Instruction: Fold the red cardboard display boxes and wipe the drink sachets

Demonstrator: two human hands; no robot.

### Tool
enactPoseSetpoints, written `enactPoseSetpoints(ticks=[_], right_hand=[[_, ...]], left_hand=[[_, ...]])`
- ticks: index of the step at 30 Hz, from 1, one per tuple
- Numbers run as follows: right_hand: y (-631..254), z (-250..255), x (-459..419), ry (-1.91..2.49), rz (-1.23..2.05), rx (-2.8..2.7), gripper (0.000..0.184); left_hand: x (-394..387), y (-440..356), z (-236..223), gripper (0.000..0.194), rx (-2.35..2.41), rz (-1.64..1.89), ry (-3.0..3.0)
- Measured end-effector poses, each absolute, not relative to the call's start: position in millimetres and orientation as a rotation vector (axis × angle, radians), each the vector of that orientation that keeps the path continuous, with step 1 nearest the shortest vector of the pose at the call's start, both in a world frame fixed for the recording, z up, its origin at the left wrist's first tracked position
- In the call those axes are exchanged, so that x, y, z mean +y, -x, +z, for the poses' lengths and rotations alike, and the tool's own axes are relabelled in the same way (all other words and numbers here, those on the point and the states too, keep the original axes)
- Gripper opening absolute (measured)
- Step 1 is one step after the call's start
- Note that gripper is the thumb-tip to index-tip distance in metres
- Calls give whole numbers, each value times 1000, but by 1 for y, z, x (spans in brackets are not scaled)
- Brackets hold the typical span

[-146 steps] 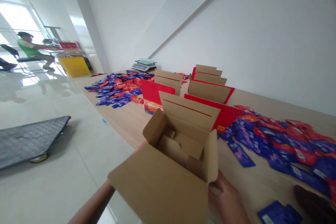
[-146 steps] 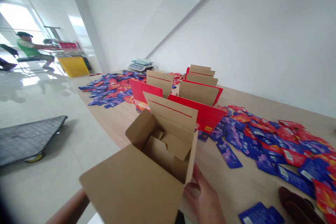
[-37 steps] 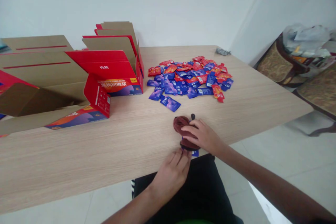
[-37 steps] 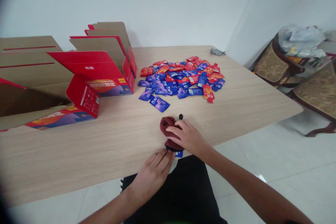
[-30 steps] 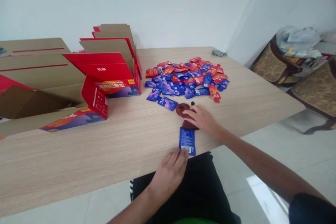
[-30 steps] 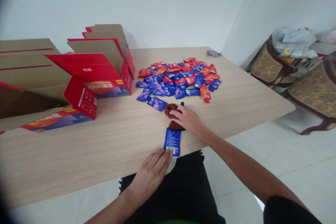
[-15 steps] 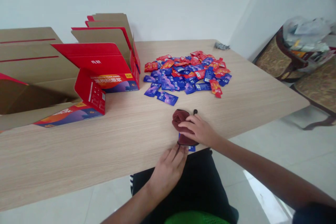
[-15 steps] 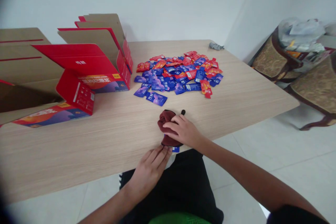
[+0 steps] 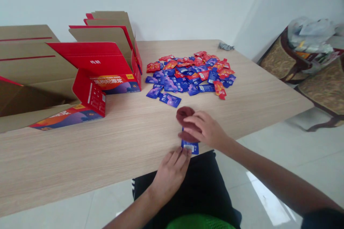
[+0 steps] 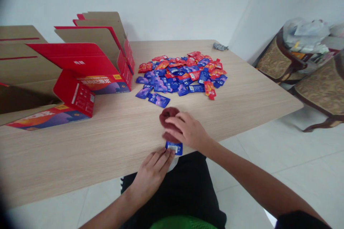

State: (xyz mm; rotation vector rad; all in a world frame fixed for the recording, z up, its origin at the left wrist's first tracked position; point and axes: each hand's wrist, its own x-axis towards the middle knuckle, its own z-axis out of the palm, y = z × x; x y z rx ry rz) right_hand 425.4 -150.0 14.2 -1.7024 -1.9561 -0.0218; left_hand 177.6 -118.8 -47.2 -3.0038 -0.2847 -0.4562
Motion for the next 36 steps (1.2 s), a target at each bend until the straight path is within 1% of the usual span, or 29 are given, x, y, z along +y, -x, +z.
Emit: enactPoseSetpoints(ticks=[3,7,15,19,22,24,28,30,32,36], right_hand=[[-412,-6,-162,1675,60,-2157,30],[-429,-22,-140,1742,-26,-2124,32],[-465,-26,-90,1859,-300,-2119,32],[-475,-8,-87,1927,-336,-1993,33],[-468,14,-104,1882,-298,-1748,36],[-453,22,-125,1805,-200,-1691,36],[-418,6,-160,1722,32,-2022,30],[-413,-9,-163,1743,33,-2104,29],[-418,-19,-155,1790,-5,-2070,32],[-449,-25,-128,1861,-139,-1977,32]], left_hand=[[-118,-179,-46,39,-280,-443,3030],[-118,-179,-46,42,-281,-466,3010],[-118,-176,-52,46,-301,-419,3017],[-117,-175,-56,44,-311,-505,3033],[-116,-176,-58,43,-307,-555,3054],[-116,-177,-58,41,-304,-600,3073],[-117,-178,-57,36,-329,-630,3114],[-117,-178,-55,36,-330,-612,3128],[-116,-178,-52,36,-316,-633,3124],[-113,-186,-40,33,-331,-703,3138]])
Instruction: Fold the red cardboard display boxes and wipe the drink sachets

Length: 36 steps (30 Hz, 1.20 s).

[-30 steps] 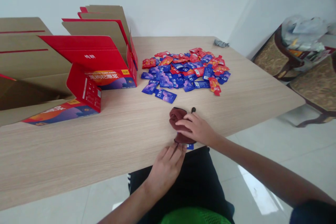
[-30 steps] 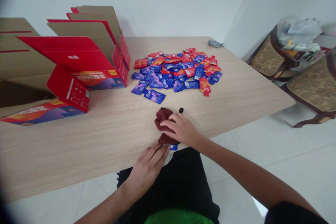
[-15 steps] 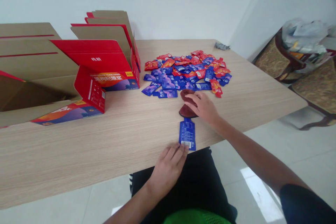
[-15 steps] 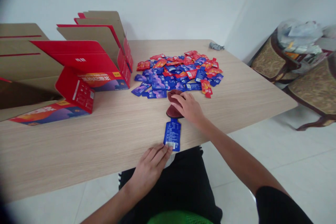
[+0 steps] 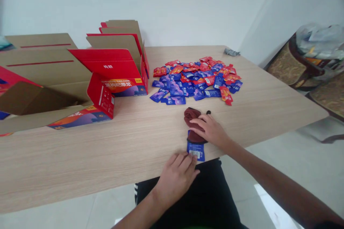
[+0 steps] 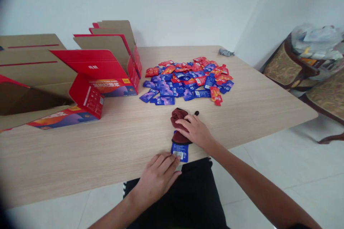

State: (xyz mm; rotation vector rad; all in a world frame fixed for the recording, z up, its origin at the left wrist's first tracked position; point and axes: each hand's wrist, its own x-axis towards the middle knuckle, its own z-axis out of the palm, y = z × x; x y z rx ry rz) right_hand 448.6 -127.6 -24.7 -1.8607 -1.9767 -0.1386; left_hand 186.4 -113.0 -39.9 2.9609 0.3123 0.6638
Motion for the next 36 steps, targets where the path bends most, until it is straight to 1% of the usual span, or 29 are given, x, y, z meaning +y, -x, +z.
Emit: enactPoseSetpoints(ticks=[5,8,11,14,18,22,25,31,36], right_hand=[[-484,-20,-130,1895,-317,-1610,35],[-494,-22,-150,1868,-365,-1373,39],[-500,-28,-166,1887,-390,-1245,42],[-504,-34,-173,1913,-383,-1171,45],[-506,-36,-171,1922,-349,-1131,48],[-508,-38,-170,1895,-336,-1163,47],[-510,-41,-170,1895,-329,-1155,48],[-512,-43,-171,1908,-302,-1134,48],[-512,-44,-171,1899,-283,-1107,49]], left_hand=[[-113,-218,-23,40,445,602,-2915],[-112,-234,-18,34,529,583,-2919],[-103,-235,-17,25,571,535,-2936],[-83,-216,-15,22,675,471,-2943],[-41,-169,-9,20,942,407,-2940],[1,-125,-3,23,1195,355,-2927],[19,-107,-3,25,1316,323,-2922],[19,-107,-4,24,1352,358,-2963],[42,-149,5,27,1173,590,-2940]])
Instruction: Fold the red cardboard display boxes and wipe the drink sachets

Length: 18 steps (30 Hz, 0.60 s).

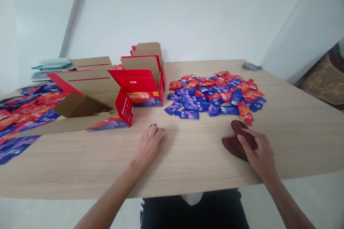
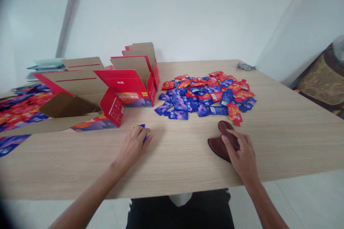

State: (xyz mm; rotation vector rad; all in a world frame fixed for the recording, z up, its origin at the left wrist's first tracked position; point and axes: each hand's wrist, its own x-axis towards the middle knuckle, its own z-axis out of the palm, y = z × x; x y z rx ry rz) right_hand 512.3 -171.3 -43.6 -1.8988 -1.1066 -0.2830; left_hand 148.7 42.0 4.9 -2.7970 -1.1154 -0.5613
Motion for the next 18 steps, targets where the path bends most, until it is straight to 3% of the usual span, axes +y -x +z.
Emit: enactPoseSetpoints(ticks=[8,18], right_hand=[[-514,-49,-167,1888,-245,-1171,47],[-514,-48,-164,1928,-221,-1208,46]], left_hand=[[130,-228,-17,44,-1001,-591,2879],[162,-239,-14,37,-1152,-356,3012]])
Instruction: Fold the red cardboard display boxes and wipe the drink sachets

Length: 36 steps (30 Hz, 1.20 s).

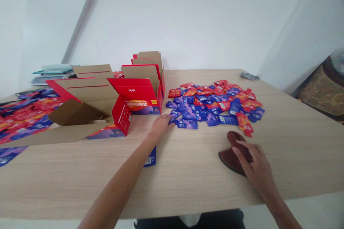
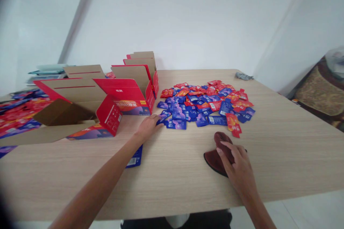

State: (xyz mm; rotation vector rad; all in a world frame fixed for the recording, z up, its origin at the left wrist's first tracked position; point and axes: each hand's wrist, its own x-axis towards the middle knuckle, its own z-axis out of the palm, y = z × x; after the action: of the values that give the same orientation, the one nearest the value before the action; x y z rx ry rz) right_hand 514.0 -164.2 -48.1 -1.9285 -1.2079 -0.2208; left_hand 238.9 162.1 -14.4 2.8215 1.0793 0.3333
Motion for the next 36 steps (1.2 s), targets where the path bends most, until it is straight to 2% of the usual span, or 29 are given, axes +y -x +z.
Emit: enactPoseSetpoints(ticks=[11,21,29,36], right_hand=[[-515,-48,-165,1897,-200,-1183,46],[-517,-47,-166,1886,-213,-1212,44],[-516,-44,-168,1883,-199,-1170,49],[-517,-42,-169,1895,-191,-1091,48]], left_hand=[[172,-252,10,32,1356,67,-2687],[142,-218,22,31,1483,260,-2634],[86,-169,51,36,1234,620,-2428],[3,-163,36,37,839,352,-2035]])
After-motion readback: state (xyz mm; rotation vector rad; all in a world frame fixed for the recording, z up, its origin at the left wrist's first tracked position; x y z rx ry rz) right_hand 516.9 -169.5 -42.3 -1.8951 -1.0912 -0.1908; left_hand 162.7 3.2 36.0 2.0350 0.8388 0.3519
